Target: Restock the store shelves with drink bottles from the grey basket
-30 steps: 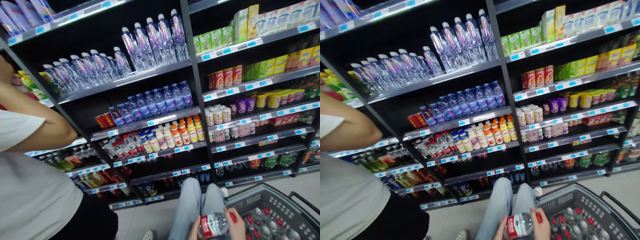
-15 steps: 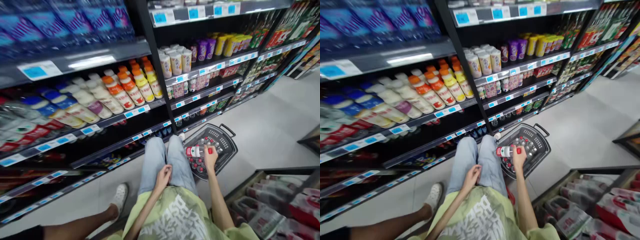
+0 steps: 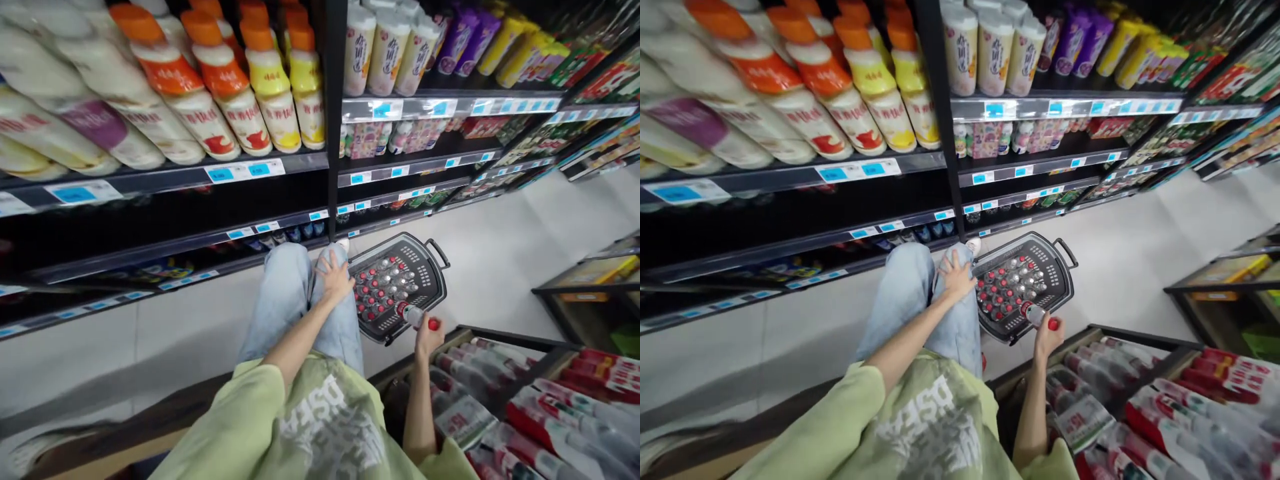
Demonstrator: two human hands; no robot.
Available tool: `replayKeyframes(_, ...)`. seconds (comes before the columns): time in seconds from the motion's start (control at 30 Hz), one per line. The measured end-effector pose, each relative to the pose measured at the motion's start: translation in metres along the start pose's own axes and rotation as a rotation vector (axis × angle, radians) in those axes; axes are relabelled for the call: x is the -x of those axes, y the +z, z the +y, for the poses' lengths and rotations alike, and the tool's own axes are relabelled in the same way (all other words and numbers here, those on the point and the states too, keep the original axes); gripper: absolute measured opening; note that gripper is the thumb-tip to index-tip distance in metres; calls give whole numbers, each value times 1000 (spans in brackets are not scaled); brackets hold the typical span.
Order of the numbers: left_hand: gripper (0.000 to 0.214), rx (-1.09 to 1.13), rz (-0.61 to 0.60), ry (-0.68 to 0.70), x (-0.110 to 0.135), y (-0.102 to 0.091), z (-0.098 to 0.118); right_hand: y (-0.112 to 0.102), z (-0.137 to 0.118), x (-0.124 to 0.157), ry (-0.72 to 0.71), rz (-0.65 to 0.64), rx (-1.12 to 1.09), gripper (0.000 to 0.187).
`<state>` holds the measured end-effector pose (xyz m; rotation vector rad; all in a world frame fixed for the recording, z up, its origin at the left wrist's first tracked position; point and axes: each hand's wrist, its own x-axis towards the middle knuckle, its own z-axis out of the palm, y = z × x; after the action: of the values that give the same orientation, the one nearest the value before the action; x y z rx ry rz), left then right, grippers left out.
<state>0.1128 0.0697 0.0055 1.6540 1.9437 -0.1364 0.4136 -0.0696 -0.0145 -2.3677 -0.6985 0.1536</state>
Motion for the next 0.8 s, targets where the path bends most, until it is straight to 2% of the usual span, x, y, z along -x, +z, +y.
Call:
replayKeyframes(0.1,55,-22,58,-2,-18,-1,6,4,15,11,-5,-45,97,54)
replayKeyframes(0.2,53,40,117,-46,-31,-2,0,12,21,19,-2,-89,135,56)
replayKeyframes(0.33,62,136,144,-152,-48,-6,-6,25,20,23,2,-148,120,56)
replayKeyframes(0.43,60,147,137,-182,-60,-9,-5,38,14,19,-35,-183,115,56)
replayKeyframes(0.6,51,142,115,-168,-75,-12,-3,65,4,-5,-99,-218,162,55)
replayKeyframes(0.8,44,142,100,-136,-87,-14,-6,106,-16,-57,-198,-201,231,49)
